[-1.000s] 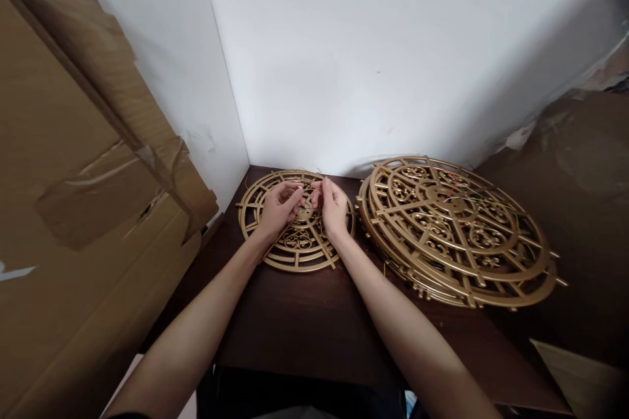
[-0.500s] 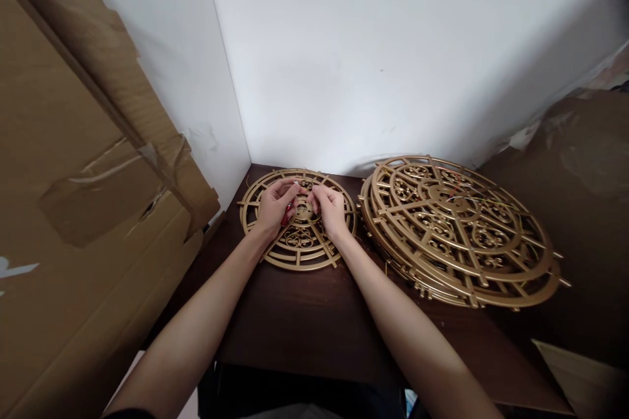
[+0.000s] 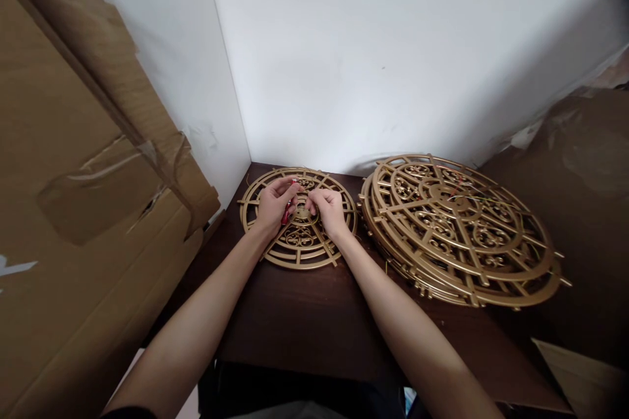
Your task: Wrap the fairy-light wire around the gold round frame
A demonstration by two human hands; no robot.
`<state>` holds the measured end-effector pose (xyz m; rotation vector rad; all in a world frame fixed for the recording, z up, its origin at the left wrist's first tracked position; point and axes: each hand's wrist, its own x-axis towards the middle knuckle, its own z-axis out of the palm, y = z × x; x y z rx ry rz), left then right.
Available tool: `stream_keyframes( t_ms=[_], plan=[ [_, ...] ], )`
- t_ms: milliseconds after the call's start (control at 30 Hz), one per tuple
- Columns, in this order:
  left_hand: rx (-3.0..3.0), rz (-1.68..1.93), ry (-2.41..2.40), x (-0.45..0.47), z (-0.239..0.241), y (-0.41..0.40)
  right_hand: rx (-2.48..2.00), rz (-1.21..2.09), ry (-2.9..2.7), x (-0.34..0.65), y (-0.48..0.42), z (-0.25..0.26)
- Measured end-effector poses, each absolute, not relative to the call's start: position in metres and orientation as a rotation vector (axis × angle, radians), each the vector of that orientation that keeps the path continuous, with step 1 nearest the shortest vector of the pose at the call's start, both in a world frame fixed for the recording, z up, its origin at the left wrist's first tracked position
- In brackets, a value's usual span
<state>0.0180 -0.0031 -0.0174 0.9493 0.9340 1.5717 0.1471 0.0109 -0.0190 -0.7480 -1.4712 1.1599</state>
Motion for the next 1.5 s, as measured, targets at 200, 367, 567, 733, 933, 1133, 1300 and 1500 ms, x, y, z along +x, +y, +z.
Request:
stream_keyframes(
  t_ms=[200,367,567,733,933,1133,1300,1500],
  plan=[
    [0.945,1.567,0.937,0.0187,-0.0152,-0.0042,-0.79,1.148,-1.509,0.1471,0.0097,-0.0175],
    [0.948,1.564,0.939,0.0198,-0.0136,-0.005,-0.819,1.112,-1.572,0.1473,0.0074,-0.0147],
    [0.944,1.574,0.927,0.02,-0.0142,-0.0048,-0.821,1.111,-1.592,0.1479,0.0069,-0.0147],
    [0.945,1.563,0.918,0.0196,-0.0131,-0.0063,-0.802,1.127,-1.584,0.1484,0.0078,-0.016],
    [0.928,1.556,0.899,0.0186,-0.0121,-0.0053,-0.781,1.137,-1.592,0.1484,0.007,-0.0153],
    [0.923,1.549,0.9,0.0156,-0.0135,-0.0028,-0.744,1.169,-1.6,0.1479,0.0078,-0.0158],
    [0.996,1.492,0.912,0.0143,-0.0153,-0.004,-0.749,1.176,-1.6,0.1477,0.0089,-0.0179],
    [1.007,1.492,0.912,0.0144,-0.0148,-0.0051,-0.731,1.211,-1.485,0.1453,0.0091,-0.0187]
  ],
)
